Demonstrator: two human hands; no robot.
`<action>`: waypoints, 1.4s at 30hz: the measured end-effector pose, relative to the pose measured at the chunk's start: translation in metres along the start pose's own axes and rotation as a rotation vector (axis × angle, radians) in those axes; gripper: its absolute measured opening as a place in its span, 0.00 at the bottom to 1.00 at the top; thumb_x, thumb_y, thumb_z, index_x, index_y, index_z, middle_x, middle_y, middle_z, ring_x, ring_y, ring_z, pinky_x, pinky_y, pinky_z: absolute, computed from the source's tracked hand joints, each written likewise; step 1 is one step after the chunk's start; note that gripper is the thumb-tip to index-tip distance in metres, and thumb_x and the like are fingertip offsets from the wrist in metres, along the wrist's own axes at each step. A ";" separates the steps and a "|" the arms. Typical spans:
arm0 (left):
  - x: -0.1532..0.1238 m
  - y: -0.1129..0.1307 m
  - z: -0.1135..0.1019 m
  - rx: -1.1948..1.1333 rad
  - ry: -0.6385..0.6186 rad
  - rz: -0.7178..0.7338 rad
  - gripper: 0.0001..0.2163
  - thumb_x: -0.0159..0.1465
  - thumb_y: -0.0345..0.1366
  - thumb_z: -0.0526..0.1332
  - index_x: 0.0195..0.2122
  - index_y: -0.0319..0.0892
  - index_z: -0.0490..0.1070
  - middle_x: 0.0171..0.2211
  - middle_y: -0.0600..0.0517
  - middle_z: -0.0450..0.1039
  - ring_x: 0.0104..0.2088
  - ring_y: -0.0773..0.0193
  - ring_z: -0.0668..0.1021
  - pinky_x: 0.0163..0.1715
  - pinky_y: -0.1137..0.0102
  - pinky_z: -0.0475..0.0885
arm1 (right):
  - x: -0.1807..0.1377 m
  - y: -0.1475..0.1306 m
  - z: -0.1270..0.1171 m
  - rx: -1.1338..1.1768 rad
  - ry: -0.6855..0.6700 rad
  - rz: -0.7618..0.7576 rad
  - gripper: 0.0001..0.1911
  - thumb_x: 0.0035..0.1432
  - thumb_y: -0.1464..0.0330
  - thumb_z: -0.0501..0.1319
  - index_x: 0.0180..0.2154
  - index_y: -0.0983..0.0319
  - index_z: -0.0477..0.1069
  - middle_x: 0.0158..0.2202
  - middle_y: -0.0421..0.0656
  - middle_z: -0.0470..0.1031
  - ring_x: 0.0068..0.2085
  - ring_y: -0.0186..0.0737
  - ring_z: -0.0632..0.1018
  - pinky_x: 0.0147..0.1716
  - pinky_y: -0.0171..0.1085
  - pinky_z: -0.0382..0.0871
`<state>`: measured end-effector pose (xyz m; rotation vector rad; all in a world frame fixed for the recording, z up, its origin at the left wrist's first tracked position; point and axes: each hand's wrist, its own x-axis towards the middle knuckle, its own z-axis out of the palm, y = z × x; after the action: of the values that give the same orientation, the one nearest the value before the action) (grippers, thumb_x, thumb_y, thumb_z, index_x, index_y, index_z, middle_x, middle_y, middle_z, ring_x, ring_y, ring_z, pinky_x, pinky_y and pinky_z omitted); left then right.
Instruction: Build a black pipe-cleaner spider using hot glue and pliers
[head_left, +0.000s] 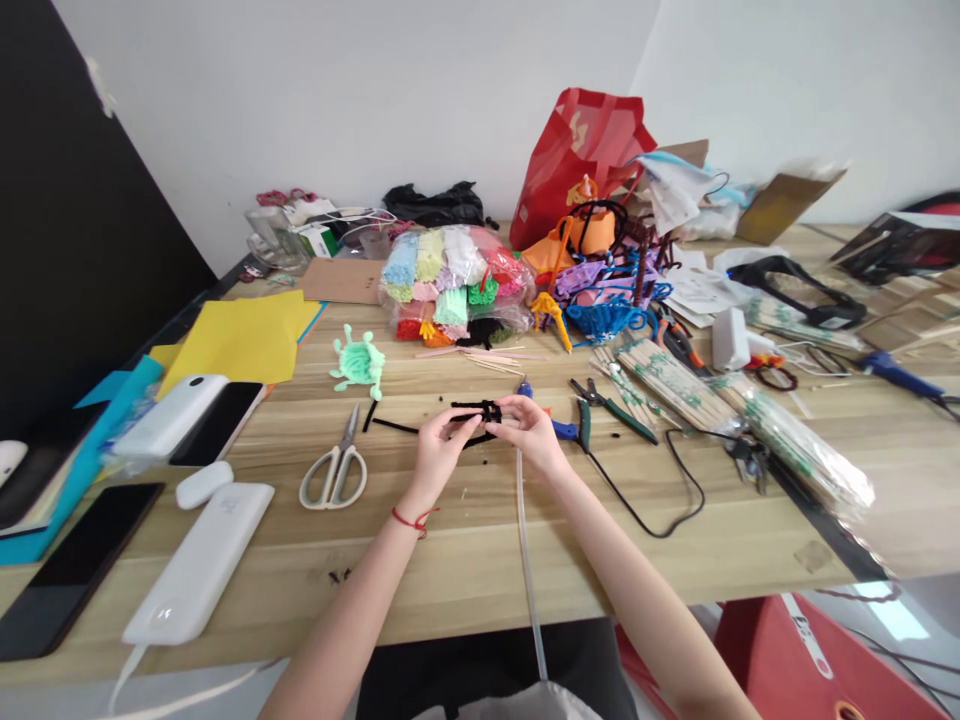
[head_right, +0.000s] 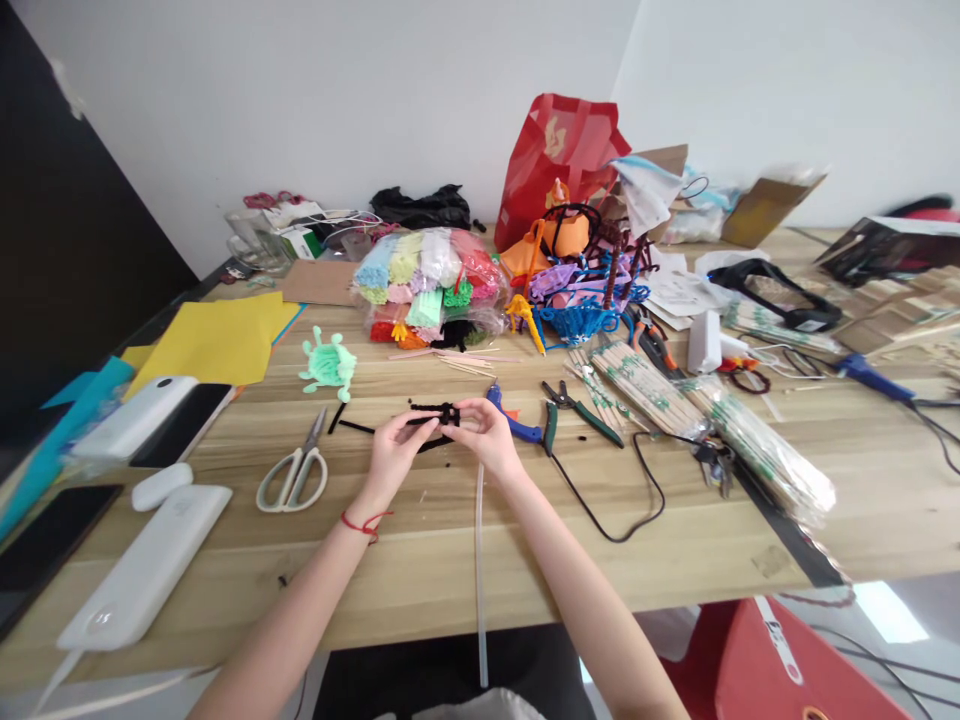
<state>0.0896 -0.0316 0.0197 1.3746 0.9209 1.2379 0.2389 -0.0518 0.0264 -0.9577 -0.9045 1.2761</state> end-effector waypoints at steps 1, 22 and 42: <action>-0.001 0.001 0.001 -0.014 0.004 -0.011 0.11 0.55 0.40 0.65 0.37 0.41 0.77 0.38 0.47 0.79 0.39 0.59 0.80 0.41 0.65 0.75 | 0.000 0.000 0.000 -0.006 0.001 -0.005 0.23 0.34 0.67 0.74 0.36 0.58 0.69 0.32 0.37 0.78 0.31 0.36 0.80 0.36 0.35 0.74; 0.001 0.007 -0.002 -0.241 -0.087 -0.211 0.12 0.52 0.38 0.68 0.37 0.40 0.76 0.38 0.48 0.78 0.35 0.64 0.79 0.40 0.68 0.74 | 0.001 -0.002 -0.002 -0.012 -0.006 0.035 0.23 0.34 0.67 0.73 0.36 0.58 0.69 0.31 0.38 0.78 0.31 0.36 0.79 0.36 0.37 0.74; 0.003 -0.001 -0.007 0.090 -0.129 0.045 0.09 0.56 0.39 0.65 0.37 0.42 0.77 0.39 0.46 0.77 0.40 0.58 0.79 0.42 0.64 0.74 | 0.001 0.001 -0.003 -0.031 0.032 0.044 0.24 0.33 0.64 0.74 0.34 0.58 0.69 0.28 0.37 0.78 0.29 0.36 0.78 0.34 0.37 0.73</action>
<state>0.0832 -0.0276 0.0189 1.5358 0.8684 1.1389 0.2415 -0.0508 0.0242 -1.0244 -0.8844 1.2841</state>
